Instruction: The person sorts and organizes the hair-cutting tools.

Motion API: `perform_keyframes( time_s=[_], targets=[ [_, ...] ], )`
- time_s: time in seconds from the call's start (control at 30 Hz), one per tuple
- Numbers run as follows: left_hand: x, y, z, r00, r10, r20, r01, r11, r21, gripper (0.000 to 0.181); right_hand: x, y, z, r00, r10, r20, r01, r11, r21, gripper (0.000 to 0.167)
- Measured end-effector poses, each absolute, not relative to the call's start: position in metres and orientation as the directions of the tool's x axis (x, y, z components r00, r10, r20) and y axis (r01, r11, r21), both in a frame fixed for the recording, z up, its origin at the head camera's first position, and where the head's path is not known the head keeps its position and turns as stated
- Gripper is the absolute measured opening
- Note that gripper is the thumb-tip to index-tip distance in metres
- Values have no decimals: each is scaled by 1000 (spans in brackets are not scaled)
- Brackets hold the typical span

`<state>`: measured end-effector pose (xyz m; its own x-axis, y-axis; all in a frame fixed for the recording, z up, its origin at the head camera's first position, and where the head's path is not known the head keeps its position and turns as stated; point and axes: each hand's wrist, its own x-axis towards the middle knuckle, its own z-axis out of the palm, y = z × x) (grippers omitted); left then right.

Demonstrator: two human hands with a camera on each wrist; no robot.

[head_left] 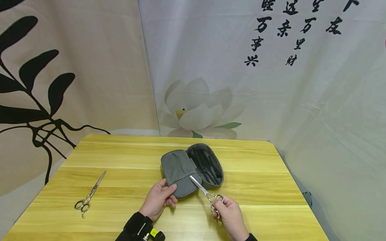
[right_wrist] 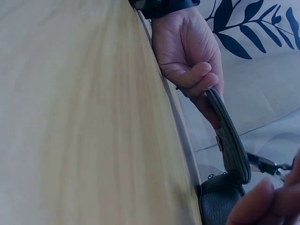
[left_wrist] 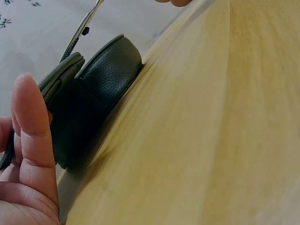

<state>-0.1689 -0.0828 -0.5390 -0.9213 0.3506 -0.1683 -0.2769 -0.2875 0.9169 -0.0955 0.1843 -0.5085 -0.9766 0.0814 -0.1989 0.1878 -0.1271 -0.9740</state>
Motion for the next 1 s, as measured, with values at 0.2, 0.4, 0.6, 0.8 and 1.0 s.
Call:
perform_keyframes(
  time_s=[0.2,0.4,0.6,0.8,1.0],
  targets=[
    [-168,-82,-540,-927,341,-156,-261,-286,922,50,-94,183,-507,-971,93,-219,208,-114,-971,28],
    [-168,-81,-539,-928,339,-156,-254,-265,930,56,-94,182,-510,-971,76,-228,217,-134,-967,30],
    [-168,-81,-540,-925,345,-156,-253,-256,933,55,-94,181,-515,-974,15,-224,218,-170,-961,25],
    [-168,-82,-540,-923,354,-150,-248,-250,936,57,-92,181,-515,-976,-42,-213,217,-180,-959,22],
    [-167,-82,-538,-914,371,-167,-259,-213,942,65,-92,181,-514,-974,-68,-216,225,-183,-957,21]
  ],
)
